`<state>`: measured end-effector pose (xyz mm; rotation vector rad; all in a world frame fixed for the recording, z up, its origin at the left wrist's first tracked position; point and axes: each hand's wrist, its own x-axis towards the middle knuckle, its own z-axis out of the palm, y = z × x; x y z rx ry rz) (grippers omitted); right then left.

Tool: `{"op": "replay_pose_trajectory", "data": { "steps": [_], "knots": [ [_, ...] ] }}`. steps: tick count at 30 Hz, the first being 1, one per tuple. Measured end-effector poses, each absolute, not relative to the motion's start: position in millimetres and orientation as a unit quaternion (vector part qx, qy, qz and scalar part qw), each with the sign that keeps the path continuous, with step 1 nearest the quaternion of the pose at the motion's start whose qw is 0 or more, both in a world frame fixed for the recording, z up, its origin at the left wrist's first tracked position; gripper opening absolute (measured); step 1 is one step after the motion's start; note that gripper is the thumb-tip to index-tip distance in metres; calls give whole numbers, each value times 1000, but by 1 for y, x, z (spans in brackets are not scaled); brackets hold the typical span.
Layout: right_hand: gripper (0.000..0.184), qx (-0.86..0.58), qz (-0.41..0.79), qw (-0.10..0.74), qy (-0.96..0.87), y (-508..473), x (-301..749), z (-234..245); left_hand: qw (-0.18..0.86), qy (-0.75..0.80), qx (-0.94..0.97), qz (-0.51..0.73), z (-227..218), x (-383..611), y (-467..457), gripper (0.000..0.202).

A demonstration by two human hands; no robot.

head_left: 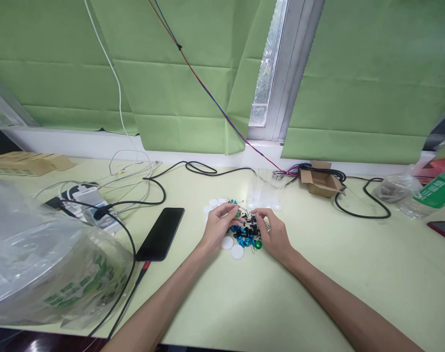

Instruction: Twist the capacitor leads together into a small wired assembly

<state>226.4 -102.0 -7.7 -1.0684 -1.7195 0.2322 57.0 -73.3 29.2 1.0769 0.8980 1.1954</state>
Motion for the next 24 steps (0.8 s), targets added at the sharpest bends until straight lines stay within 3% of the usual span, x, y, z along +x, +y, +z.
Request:
{"op": "replay_pose_trajectory", "data": {
  "steps": [6, 13, 24],
  "knots": [
    [10, -459, 157, 545, -684, -109, 221, -5, 608, 381, 468, 516, 30, 56, -74, 30],
    [14, -427, 326, 615, -577, -110, 215, 2, 610, 380, 462, 520, 31, 57, -75, 32],
    [23, -423, 409, 624, -514, -105, 215, -2, 589, 382, 492, 515, 30, 56, -74, 33]
  ]
}}
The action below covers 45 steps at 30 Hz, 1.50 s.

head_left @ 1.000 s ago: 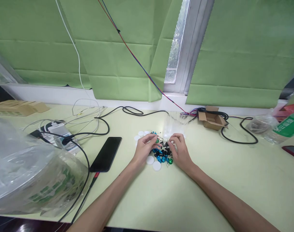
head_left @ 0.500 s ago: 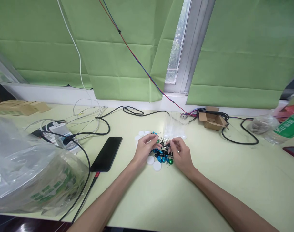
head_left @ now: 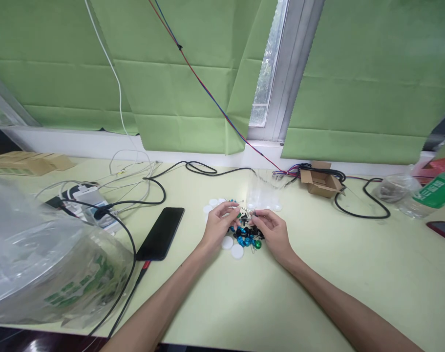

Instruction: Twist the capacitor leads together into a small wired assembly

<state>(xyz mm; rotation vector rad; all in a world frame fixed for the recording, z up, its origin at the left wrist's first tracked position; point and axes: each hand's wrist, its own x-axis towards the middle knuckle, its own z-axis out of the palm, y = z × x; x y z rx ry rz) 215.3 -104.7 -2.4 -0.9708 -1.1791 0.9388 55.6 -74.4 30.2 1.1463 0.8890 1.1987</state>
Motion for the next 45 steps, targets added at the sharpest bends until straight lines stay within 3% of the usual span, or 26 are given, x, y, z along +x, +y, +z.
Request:
{"op": "replay_pose_trajectory", "data": {
  "steps": [6, 16, 27, 45],
  "knots": [
    [25, -414, 409, 640, -502, -102, 216, -8, 588, 363, 485, 535, 28, 56, -75, 38],
    [16, -419, 295, 628, -586, -107, 215, -9, 634, 363, 401, 553, 25, 60, -73, 49],
    [18, -429, 304, 614, -589, -111, 214, -9, 711, 329, 344, 518, 29, 59, -74, 23],
    [13, -424, 227, 603, -636, -109, 217, -8, 727, 315, 361, 491, 26, 60, -75, 24]
  ]
}}
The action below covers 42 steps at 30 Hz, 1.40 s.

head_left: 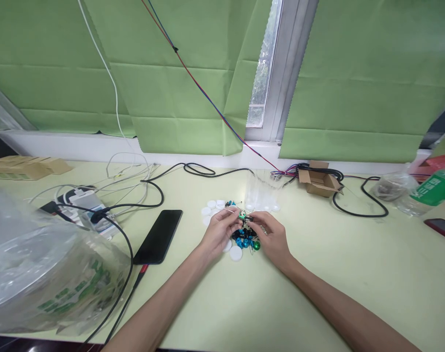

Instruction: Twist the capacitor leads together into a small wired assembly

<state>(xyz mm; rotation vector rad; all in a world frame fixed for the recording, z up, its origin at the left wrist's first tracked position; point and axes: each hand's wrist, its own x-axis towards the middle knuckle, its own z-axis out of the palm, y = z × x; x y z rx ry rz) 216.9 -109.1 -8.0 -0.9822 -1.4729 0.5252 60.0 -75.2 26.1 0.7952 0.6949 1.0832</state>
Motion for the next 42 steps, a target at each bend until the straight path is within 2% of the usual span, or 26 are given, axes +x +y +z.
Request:
{"op": "replay_pose_trajectory", "data": {
  "steps": [29, 42],
  "knots": [
    [13, -414, 221, 617, -632, -108, 220, -10, 734, 330, 367, 467, 23, 58, -74, 27],
    [13, -426, 264, 624, -599, -105, 221, -11, 728, 334, 388, 456, 19, 59, -74, 31]
  ]
}}
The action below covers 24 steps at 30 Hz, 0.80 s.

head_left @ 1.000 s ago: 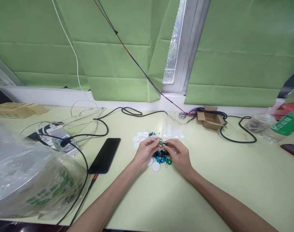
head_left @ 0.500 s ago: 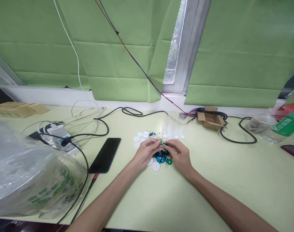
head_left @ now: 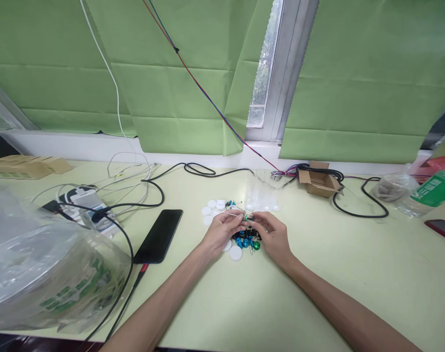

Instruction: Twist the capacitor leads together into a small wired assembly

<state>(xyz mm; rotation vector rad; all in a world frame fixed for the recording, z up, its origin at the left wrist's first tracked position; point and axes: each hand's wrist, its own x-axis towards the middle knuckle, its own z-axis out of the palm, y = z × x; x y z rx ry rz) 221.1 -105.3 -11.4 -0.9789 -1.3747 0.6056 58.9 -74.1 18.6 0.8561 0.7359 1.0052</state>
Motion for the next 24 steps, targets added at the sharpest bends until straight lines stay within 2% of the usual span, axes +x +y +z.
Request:
{"op": "replay_pose_trajectory", "data": {
  "steps": [13, 24],
  "knots": [
    [14, -399, 281, 632, -602, -107, 221, -11, 740, 323, 344, 480, 22, 61, -75, 28],
    [16, -411, 286, 620, -604, -106, 223, -10, 703, 324, 407, 485, 18, 60, -76, 28]
  ]
}}
